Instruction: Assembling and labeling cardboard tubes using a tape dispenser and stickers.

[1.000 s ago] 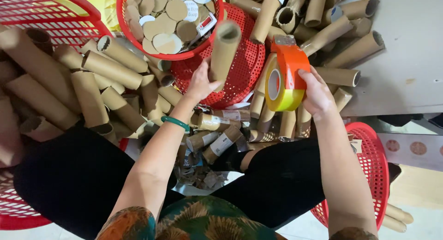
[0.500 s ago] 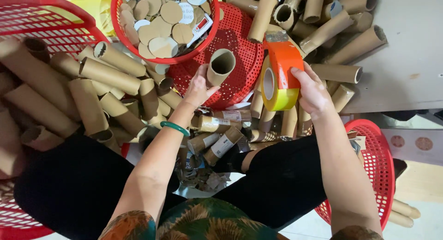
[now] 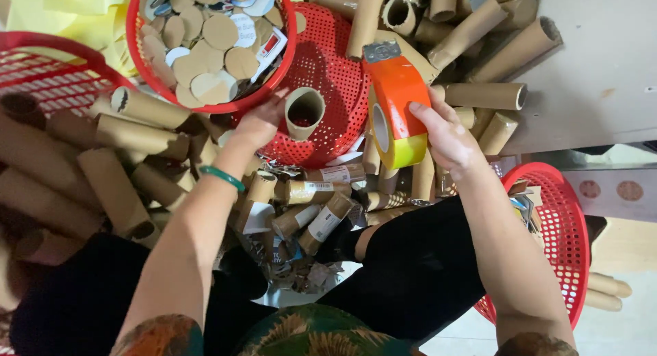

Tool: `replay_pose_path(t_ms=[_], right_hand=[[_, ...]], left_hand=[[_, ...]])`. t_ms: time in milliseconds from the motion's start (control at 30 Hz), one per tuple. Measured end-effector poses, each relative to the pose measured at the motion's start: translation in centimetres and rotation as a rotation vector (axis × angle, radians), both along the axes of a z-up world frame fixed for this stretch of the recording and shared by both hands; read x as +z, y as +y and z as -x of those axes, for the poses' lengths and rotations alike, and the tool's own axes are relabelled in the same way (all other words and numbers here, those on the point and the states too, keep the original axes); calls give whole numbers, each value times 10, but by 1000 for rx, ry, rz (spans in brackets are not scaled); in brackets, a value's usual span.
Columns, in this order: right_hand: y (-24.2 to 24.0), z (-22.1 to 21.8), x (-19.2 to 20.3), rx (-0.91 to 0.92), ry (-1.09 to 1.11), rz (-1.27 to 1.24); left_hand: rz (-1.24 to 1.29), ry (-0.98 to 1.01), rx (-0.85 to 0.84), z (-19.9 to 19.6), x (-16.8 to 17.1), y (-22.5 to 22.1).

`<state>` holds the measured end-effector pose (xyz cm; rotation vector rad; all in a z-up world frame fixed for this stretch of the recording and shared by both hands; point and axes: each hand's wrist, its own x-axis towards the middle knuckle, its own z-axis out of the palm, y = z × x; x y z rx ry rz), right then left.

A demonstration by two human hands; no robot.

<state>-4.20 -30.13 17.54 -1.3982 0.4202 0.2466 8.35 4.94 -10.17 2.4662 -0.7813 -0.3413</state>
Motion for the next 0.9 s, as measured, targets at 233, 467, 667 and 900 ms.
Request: replay_pose_path(t_ms=[233,467,667,900], right_hand=[[6,-9,8,66,-37,57],[16,-14,17,93,-11,88],[20,-6,21,164,-50,97],[15,9,18,148,-62,122]], left_hand=[[-54,-84,-342,-28,75,-44],[-114,-174,-291,-19,62,-43],[-281,-359,-12,31,-41,7],[111,-489,355,97,55,31]])
